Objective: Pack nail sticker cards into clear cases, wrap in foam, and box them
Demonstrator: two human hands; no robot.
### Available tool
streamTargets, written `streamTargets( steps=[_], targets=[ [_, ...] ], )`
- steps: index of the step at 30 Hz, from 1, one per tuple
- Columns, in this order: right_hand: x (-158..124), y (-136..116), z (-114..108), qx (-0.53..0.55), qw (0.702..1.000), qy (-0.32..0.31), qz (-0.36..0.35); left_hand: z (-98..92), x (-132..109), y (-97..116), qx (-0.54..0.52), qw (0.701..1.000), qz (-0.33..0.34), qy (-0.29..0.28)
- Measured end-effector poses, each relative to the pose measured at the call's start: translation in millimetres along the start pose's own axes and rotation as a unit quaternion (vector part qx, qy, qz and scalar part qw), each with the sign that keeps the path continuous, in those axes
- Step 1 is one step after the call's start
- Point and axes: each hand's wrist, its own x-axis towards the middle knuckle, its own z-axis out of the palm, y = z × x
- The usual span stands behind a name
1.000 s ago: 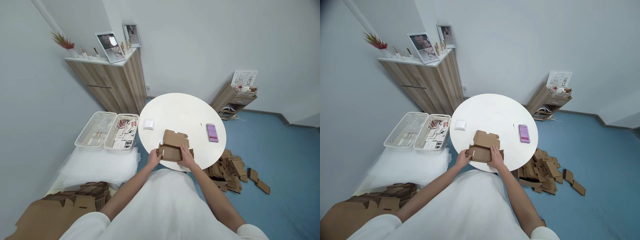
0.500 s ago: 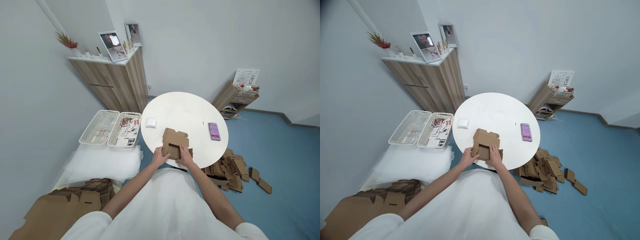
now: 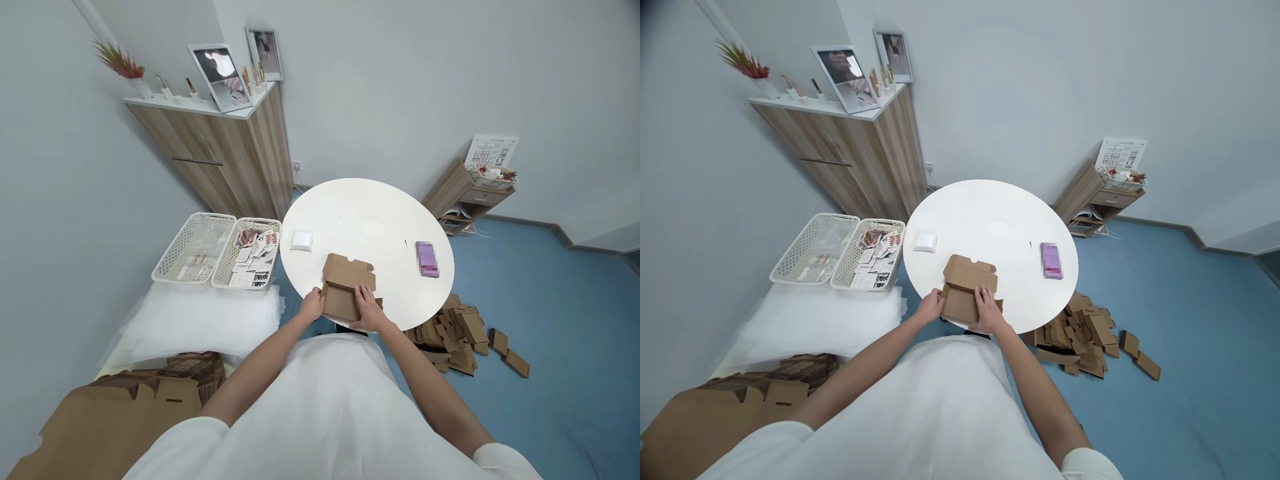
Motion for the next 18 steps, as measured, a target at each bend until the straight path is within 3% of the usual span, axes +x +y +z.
streamTargets(
  steps=[10,14,18],
  targets=[
    [-4.1,-6.7,-4.0,-0.005,1.000,-0.003,0.013,8.2,0.5,2.3,0.073,0.997,-0.008,-0.009],
    [-3.1,-4.2,-7.2,-0.012,1.000,-0.010,0.018,-1.7,-7.8,-2.4,0.043,0.998,0.038,0.011],
    [-2.4,-3.5,-9.3,-0.020,1.000,-0.019,0.014,-20.4,-8.7,-6.3,0.036,0.992,0.110,-0.053]
  ],
)
